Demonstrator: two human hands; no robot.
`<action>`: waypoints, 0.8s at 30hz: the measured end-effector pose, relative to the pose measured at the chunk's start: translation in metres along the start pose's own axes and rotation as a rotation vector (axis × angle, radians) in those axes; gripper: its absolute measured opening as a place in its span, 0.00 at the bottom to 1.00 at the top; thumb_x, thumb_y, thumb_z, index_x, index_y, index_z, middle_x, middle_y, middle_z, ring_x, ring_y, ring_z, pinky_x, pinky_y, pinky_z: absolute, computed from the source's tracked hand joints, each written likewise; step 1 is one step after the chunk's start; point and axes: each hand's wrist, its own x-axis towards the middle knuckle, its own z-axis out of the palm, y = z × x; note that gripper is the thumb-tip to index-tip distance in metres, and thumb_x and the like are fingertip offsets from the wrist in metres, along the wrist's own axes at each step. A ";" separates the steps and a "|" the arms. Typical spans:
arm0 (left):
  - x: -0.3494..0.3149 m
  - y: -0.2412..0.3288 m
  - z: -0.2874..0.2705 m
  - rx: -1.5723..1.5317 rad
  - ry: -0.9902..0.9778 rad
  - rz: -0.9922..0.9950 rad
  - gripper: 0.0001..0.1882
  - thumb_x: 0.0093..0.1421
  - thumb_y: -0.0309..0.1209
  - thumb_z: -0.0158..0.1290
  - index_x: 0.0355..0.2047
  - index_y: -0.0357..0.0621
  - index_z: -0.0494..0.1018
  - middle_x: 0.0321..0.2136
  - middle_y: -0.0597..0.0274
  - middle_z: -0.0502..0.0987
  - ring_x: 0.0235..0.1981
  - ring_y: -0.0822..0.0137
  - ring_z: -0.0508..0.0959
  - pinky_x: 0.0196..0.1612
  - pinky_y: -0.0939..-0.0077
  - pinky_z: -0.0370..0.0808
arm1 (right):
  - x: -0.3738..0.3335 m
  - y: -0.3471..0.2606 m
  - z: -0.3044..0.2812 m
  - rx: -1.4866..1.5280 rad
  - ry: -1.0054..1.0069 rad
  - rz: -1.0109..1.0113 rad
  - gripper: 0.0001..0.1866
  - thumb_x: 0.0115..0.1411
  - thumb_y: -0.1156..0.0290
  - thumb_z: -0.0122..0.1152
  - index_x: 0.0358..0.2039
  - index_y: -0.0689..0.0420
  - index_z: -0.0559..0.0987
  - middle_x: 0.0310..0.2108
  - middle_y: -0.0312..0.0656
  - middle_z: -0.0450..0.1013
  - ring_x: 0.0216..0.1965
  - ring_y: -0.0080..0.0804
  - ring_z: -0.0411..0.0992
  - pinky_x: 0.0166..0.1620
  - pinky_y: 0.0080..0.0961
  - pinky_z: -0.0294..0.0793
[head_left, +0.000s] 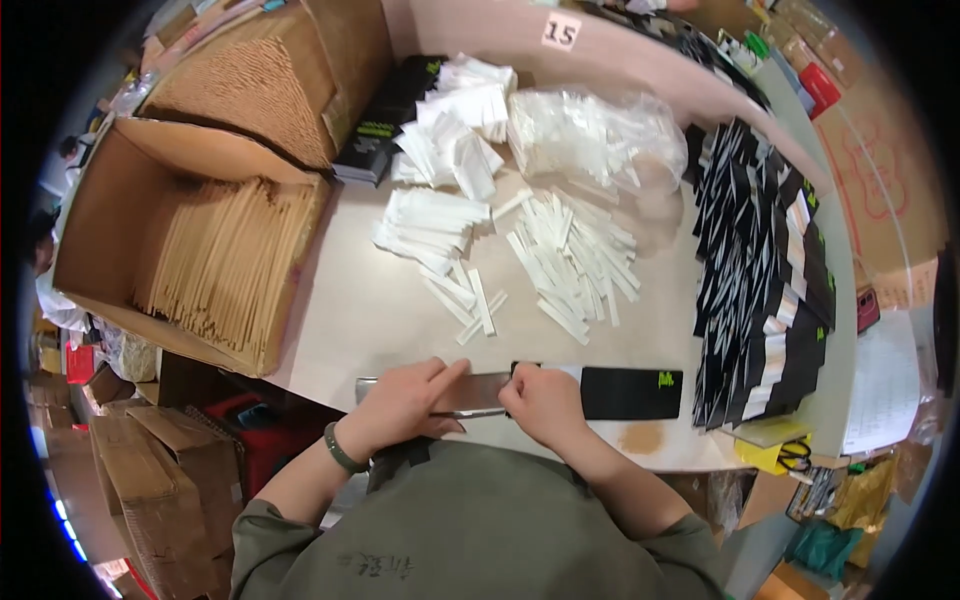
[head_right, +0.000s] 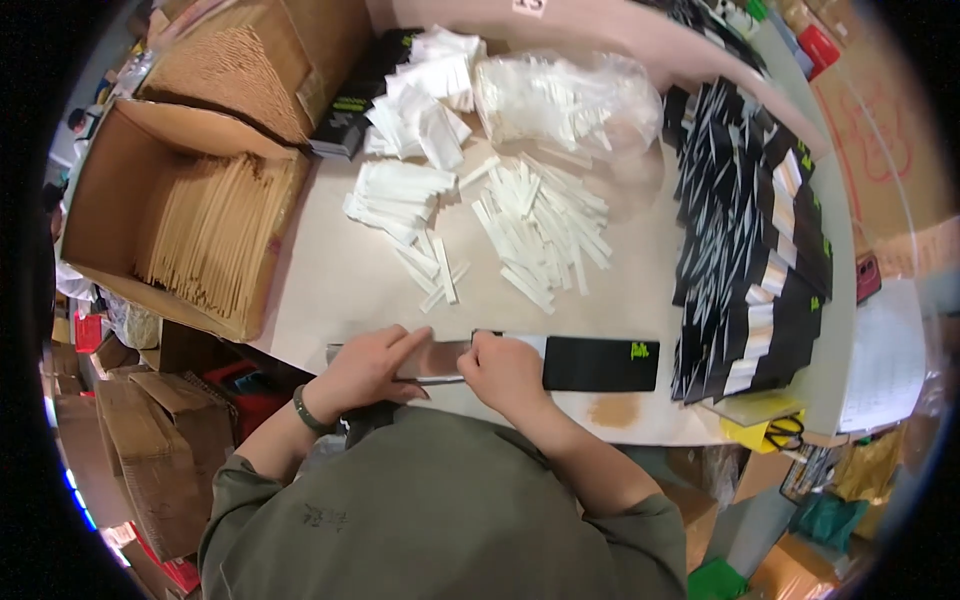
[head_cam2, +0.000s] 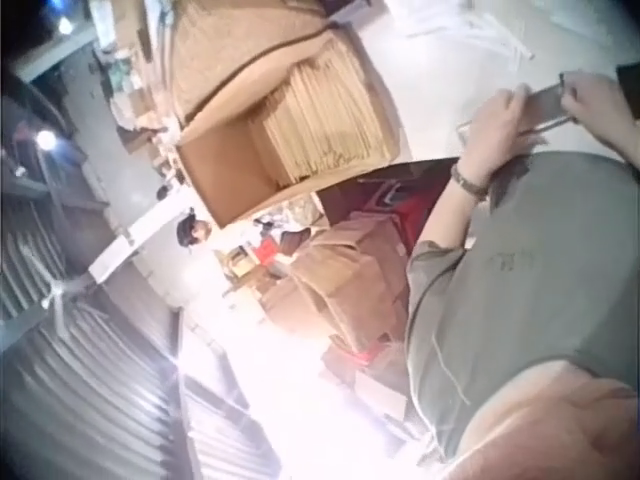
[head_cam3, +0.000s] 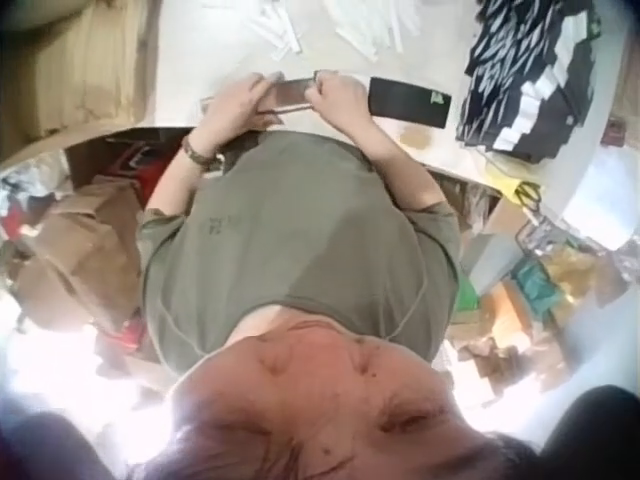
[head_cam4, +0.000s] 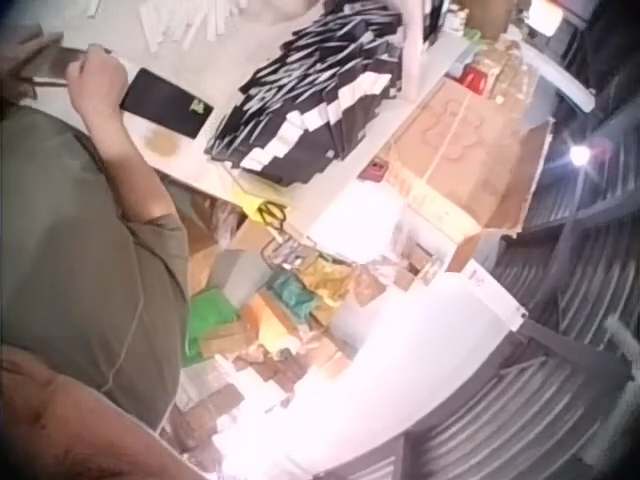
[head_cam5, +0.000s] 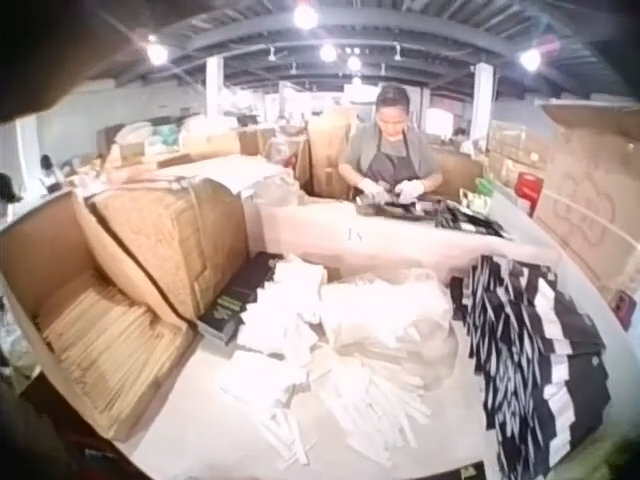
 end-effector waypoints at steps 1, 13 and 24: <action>0.007 -0.004 -0.009 0.017 0.024 0.002 0.45 0.42 0.43 0.70 0.59 0.41 0.65 0.42 0.51 0.73 0.42 0.49 0.76 0.44 0.60 0.73 | 0.009 -0.001 -0.008 -0.005 0.017 -0.024 0.12 0.55 0.62 0.60 0.21 0.57 0.77 0.18 0.48 0.73 0.23 0.50 0.74 0.29 0.42 0.72; 0.124 -0.105 -0.102 0.402 0.258 0.063 0.37 0.38 0.39 0.71 0.49 0.44 0.71 0.45 0.56 0.75 0.50 0.50 0.72 0.54 0.59 0.67 | 0.147 0.043 -0.054 -0.174 0.346 0.126 0.19 0.59 0.54 0.60 0.32 0.59 0.78 0.32 0.54 0.77 0.35 0.54 0.75 0.39 0.47 0.72; 0.130 -0.088 -0.120 0.533 0.480 0.297 0.27 0.52 0.35 0.61 0.53 0.47 0.70 0.45 0.56 0.72 0.49 0.54 0.71 0.58 0.59 0.65 | 0.100 0.050 -0.079 -0.003 0.348 0.248 0.17 0.63 0.57 0.55 0.31 0.60 0.77 0.34 0.53 0.74 0.39 0.56 0.72 0.40 0.47 0.71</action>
